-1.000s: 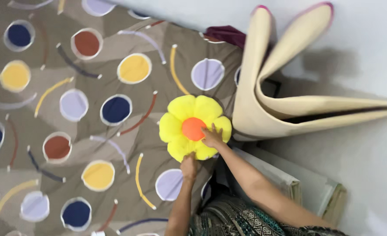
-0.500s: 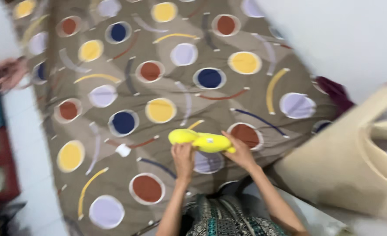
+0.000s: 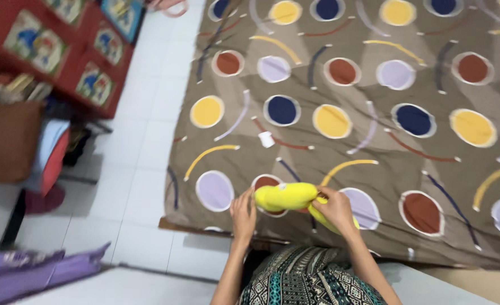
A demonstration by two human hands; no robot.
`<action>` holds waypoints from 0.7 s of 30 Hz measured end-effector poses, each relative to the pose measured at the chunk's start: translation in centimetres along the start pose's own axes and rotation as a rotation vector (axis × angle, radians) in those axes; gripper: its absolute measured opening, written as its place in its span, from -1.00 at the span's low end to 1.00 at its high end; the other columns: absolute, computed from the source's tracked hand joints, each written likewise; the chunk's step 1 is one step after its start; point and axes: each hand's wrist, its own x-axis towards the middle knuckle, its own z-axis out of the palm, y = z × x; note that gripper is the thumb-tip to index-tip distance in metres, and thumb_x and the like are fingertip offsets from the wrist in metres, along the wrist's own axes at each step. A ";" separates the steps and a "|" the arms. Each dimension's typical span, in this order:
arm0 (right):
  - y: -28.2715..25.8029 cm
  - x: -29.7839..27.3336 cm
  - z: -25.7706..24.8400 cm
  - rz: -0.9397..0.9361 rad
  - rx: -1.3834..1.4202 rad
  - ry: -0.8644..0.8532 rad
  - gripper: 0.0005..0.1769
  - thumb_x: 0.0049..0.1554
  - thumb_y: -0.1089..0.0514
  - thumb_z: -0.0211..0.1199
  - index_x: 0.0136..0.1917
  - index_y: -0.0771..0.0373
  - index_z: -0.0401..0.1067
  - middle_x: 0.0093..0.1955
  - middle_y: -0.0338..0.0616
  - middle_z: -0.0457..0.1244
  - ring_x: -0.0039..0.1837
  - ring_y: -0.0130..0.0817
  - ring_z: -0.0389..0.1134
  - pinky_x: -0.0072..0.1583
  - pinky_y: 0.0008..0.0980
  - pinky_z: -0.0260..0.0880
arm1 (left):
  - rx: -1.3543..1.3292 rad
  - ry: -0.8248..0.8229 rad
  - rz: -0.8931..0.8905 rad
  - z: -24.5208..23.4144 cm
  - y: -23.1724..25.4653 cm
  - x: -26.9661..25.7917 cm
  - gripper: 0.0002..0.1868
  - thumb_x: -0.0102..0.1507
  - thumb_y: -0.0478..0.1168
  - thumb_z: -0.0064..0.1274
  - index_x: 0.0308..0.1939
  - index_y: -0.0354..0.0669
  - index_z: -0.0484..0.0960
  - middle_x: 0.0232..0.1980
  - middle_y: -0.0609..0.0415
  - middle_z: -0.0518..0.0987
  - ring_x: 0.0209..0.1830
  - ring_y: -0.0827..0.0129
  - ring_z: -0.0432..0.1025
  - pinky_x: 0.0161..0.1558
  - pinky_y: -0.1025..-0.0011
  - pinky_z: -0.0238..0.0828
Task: The person organizes bed linens by moving a pillow, beating the mattress with a broom, replacing pillowcases on two pillows, folding a patterned cloth, and placing a flower-shaped cushion on the bed.
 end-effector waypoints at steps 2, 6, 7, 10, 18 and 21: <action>-3.0 0.5 2.3 -0.021 0.066 -0.017 -0.41 -0.11 0.13 0.41 0.24 0.12 0.53 -0.03 0.03 0.46 0.03 -0.11 0.52 0.09 -0.20 0.49 | 0.040 0.041 -0.061 -3.5 -2.5 0.1 -0.61 0.37 -0.21 -0.09 0.29 -0.09 0.54 0.30 0.01 0.55 0.36 0.14 0.36 0.43 0.00 -0.07; -3.9 1.3 11.4 0.059 0.122 0.086 -0.41 -0.05 0.12 0.41 0.27 0.19 0.46 0.00 0.13 0.44 0.10 -0.04 0.49 0.11 -0.17 0.48 | 0.056 0.109 -0.102 -9.7 -6.7 0.0 -0.63 0.36 -0.21 -0.08 0.25 -0.01 0.58 0.33 0.07 0.53 0.39 0.14 0.33 0.46 0.05 -0.01; -3.7 1.8 14.4 0.058 0.146 0.143 -0.32 -0.03 0.12 0.41 0.36 0.22 0.38 0.02 0.21 0.41 0.12 0.05 0.45 0.10 -0.13 0.44 | 0.091 0.081 -0.109 -11.1 -7.5 0.2 -0.65 0.35 -0.22 -0.05 0.22 0.01 0.62 0.34 0.05 0.51 0.40 0.14 0.32 0.46 0.00 -0.10; -3.2 3.5 21.2 0.035 0.384 -0.049 -0.37 -0.03 0.17 0.36 0.32 0.28 0.37 0.09 0.10 0.42 0.10 -0.03 0.49 0.11 -0.17 0.47 | 0.145 0.181 -0.083 -15.2 -9.7 -0.4 -0.66 0.36 -0.22 -0.03 0.22 0.00 0.62 0.39 0.02 0.47 0.45 0.10 0.28 0.48 -0.03 -0.17; -15.9 0.8 26.6 -0.117 0.262 -0.498 -0.38 -0.06 0.26 0.39 0.30 0.32 0.46 -0.09 0.07 0.43 -0.06 -0.20 0.46 0.03 -0.25 0.46 | -0.407 0.617 -0.428 -13.2 -17.8 -3.8 -0.41 0.44 -0.09 -0.21 0.52 -0.20 0.13 0.58 -0.10 0.15 0.60 0.08 0.01 0.52 0.21 -0.12; -20.3 1.4 23.6 -0.056 0.732 -0.525 -0.45 -0.04 0.36 0.28 0.27 0.37 0.44 -0.02 -0.03 0.43 -0.03 -0.33 0.47 0.02 -0.34 0.49 | -0.271 0.370 -0.295 -7.9 -17.9 -6.0 -0.38 0.54 -0.01 -0.49 0.63 -0.20 -0.06 0.70 -0.17 -0.13 0.71 -0.03 -0.29 0.60 0.19 -0.28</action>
